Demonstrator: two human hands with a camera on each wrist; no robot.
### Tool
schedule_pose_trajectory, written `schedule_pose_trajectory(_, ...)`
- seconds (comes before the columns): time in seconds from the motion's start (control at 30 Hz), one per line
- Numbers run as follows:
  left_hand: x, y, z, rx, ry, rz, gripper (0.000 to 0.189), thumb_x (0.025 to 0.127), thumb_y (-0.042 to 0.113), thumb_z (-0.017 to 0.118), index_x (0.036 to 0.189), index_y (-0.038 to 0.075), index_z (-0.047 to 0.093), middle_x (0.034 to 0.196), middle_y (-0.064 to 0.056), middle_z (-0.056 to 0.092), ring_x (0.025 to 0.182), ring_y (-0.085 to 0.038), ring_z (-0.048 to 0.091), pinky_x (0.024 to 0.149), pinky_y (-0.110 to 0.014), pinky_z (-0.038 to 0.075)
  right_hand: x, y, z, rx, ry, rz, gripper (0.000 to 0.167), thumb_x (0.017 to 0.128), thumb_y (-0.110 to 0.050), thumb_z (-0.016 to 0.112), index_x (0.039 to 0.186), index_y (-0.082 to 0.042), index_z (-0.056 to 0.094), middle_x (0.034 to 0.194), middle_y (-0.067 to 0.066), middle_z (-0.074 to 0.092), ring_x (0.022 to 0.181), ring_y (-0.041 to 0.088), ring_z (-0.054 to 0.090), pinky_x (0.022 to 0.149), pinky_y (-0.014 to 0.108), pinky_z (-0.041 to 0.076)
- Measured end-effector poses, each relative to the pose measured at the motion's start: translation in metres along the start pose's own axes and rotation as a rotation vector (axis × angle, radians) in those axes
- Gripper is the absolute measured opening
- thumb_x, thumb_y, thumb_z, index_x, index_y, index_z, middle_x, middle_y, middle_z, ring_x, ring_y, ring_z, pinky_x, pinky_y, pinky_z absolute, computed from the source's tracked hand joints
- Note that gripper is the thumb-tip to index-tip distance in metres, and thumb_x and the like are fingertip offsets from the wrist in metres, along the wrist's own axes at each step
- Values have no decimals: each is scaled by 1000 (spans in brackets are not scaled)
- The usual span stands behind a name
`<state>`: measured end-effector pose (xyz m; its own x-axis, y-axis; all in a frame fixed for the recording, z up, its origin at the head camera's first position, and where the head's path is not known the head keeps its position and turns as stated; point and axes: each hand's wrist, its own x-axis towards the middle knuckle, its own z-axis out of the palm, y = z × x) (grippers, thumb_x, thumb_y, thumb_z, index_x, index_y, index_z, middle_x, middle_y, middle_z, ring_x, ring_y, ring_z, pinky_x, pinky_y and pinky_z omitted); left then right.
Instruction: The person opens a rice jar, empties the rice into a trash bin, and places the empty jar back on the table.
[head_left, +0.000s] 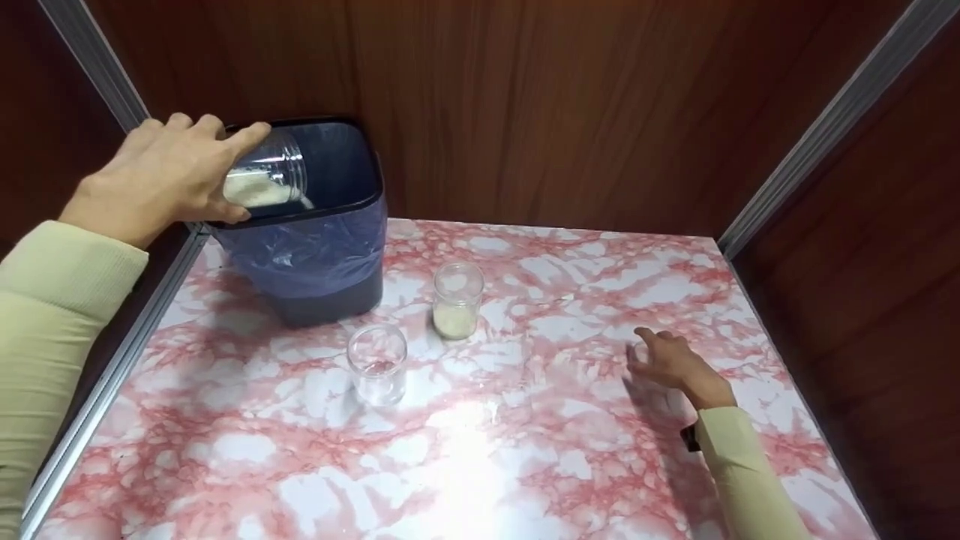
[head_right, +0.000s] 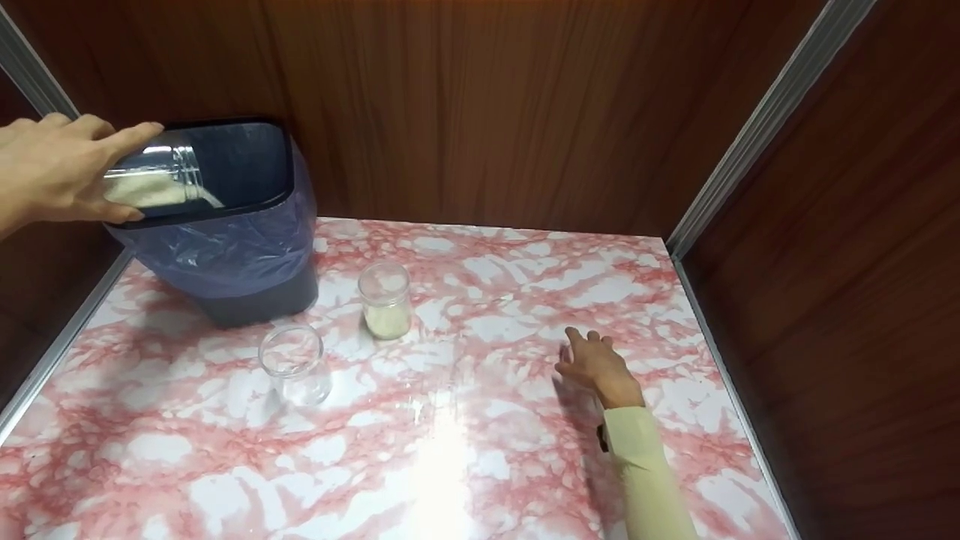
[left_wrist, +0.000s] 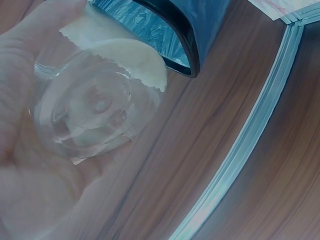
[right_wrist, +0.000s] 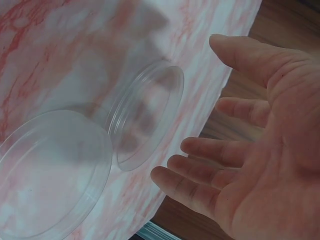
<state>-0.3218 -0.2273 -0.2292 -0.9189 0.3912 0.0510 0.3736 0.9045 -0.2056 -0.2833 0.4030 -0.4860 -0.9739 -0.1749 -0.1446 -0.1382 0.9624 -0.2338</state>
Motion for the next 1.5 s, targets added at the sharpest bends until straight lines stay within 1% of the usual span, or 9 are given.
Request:
schedule_pose_trajectory(0.13,1,4,-2,10,29,13,102,73,34,81,155,16,22,118,-35,50,98,-54,47,78,-65,41,0,0,0,-3,-9,2,65,90,-29,63,142,2,40,126,39,50,113,64,44,88,70,43)
schedule_pose_trajectory(0.27,2,5,-3,16,43,17,102,73,34,81,154,17,23,117,-34,50,97,-54,48,77,-64,41,-1,0,-1,16,-30,26,67,90,-31,64,144,0,39,130,40,47,118,64,42,89,71,42)
schedule_pose_trajectory(0.43,3,5,-3,24,43,18,101,72,34,81,155,16,24,118,-35,50,98,-54,48,76,-63,41,-1,1,-1,34,-54,42,68,91,-33,63,145,-1,39,134,40,44,122,64,39,90,71,42)
schedule_pose_trajectory(0.63,5,7,-3,42,35,10,101,73,33,81,154,16,24,120,-36,50,100,-55,47,78,-65,41,0,1,-1,36,-57,45,66,91,-34,61,144,-1,40,134,39,45,122,62,40,91,69,42)
schedule_pose_trajectory(0.73,5,9,-3,51,30,4,101,73,33,82,154,16,24,120,-37,49,101,-56,47,78,-65,41,-1,1,-1,32,-42,36,64,92,-34,60,143,-1,41,132,39,46,120,63,41,91,69,42)
schedule_pose_trajectory(0.83,6,10,-3,58,42,10,99,72,33,82,152,15,27,119,-36,50,101,-56,48,76,-65,41,-2,1,0,34,-23,27,60,94,-34,56,142,0,43,131,38,48,119,63,42,92,68,42)
schedule_pose_trajectory(1.0,8,12,-4,71,64,22,97,71,33,83,150,15,30,119,-36,51,100,-56,48,74,-65,41,-3,0,-2,50,-12,-4,61,92,-31,59,141,1,44,129,38,50,118,62,44,94,67,42)
schedule_pose_trajectory(1.2,6,17,-4,96,98,36,92,70,30,85,145,13,34,117,-37,52,99,-56,48,73,-66,42,-4,-2,-3,70,-34,-16,64,92,-31,63,143,1,42,135,38,46,123,61,40,95,68,41)
schedule_pose_trajectory(1.5,10,17,-4,137,74,33,90,70,27,86,143,13,34,118,-36,50,99,-56,47,72,-65,43,-3,-2,-1,58,-25,-26,64,91,-30,64,142,2,42,134,39,46,122,64,39,95,69,40)
